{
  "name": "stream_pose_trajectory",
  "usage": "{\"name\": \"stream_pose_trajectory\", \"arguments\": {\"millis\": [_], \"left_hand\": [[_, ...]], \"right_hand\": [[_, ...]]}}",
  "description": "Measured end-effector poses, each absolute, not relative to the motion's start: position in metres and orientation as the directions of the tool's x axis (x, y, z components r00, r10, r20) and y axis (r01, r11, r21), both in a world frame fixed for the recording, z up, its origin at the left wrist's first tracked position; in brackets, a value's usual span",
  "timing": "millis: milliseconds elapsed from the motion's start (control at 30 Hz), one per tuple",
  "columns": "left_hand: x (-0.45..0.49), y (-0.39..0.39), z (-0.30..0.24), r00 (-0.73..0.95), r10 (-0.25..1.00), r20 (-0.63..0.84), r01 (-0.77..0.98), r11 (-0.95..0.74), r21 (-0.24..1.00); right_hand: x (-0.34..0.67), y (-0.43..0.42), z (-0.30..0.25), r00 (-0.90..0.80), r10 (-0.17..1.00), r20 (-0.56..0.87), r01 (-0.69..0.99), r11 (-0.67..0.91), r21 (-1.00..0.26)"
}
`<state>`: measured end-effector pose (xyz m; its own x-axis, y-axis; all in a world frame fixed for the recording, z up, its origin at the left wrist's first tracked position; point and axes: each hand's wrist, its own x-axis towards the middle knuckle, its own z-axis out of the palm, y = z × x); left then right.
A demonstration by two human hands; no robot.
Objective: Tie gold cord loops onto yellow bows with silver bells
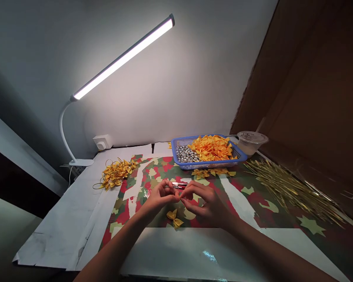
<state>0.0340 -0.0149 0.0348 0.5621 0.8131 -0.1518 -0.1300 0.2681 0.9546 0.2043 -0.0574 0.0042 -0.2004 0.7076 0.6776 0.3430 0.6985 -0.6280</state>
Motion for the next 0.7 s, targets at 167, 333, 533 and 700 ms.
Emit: {"name": "stream_pose_trajectory", "arguments": {"millis": [167,333,533,700], "left_hand": [[0.0344,-0.0147,0.0330,0.565,0.811,-0.149,-0.134,0.268,0.954],[0.0349,-0.0145,0.0335,0.562,0.814,-0.143,-0.137,0.263,0.955],[0.0352,-0.0140,0.0333,0.565,0.814,-0.136,-0.139,0.256,0.957],[0.0351,-0.0141,0.0315,0.557,0.820,-0.132,-0.137,0.247,0.959]], "right_hand": [[0.2047,-0.0583,0.0053,-0.206,0.703,0.680,0.365,0.700,-0.613],[0.2047,-0.0594,0.0071,-0.201,0.716,0.668,0.388,0.684,-0.617],[0.2045,-0.0586,0.0065,-0.203,0.715,0.669,0.386,0.686,-0.617],[0.2047,-0.0582,0.0047,-0.206,0.710,0.673,0.384,0.692,-0.612]]}}
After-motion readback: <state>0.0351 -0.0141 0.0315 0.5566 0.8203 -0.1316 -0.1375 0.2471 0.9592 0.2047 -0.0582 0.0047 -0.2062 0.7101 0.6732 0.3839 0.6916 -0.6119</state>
